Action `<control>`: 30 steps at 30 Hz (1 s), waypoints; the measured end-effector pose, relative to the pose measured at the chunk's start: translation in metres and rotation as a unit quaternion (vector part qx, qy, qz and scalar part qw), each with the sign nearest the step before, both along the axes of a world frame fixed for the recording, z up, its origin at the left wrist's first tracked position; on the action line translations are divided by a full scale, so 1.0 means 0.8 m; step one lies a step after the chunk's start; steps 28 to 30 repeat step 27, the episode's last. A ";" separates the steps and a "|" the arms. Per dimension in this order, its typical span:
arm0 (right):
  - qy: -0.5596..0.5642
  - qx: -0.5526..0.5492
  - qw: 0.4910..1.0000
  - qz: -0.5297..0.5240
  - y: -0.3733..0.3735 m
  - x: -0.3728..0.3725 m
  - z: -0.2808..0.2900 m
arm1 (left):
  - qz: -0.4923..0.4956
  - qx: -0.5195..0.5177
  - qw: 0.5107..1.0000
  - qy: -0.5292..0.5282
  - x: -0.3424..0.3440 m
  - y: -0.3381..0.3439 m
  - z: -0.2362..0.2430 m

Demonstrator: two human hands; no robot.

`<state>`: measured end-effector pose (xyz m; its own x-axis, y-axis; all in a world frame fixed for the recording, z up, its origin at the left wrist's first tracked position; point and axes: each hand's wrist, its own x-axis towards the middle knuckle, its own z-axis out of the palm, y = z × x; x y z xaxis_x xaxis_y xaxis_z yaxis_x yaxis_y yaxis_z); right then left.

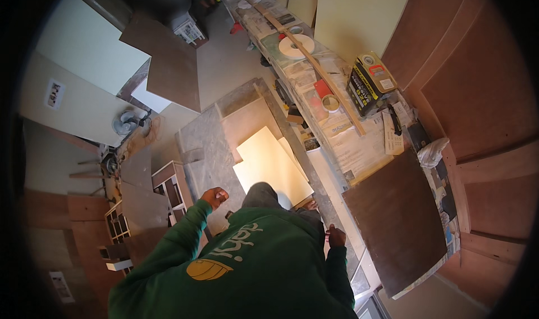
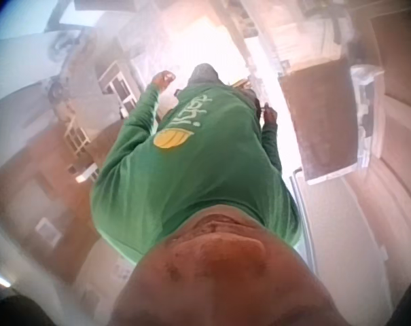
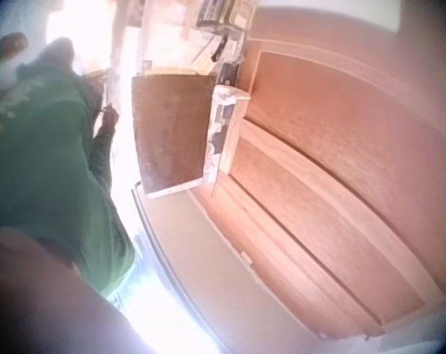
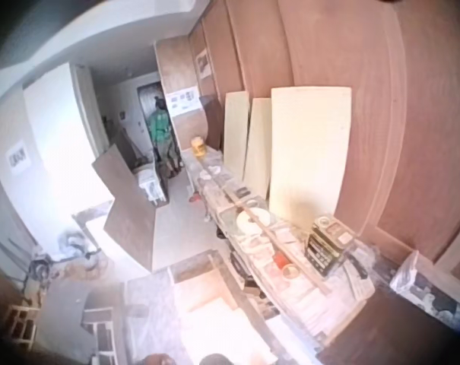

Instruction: The person handles large white and brown cabinet panels, wiping them with a cloth and positioning them against a wall. They also move between the interior room and a balcony to retrieve and stack additional panels.

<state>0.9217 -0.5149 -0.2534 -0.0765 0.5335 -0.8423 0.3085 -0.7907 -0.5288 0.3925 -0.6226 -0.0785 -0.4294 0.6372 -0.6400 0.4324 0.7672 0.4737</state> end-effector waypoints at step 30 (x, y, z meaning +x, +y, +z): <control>0.138 0.644 0.750 0.052 0.706 -0.711 0.351 | -0.188 0.084 0.962 0.178 -0.663 0.442 -0.234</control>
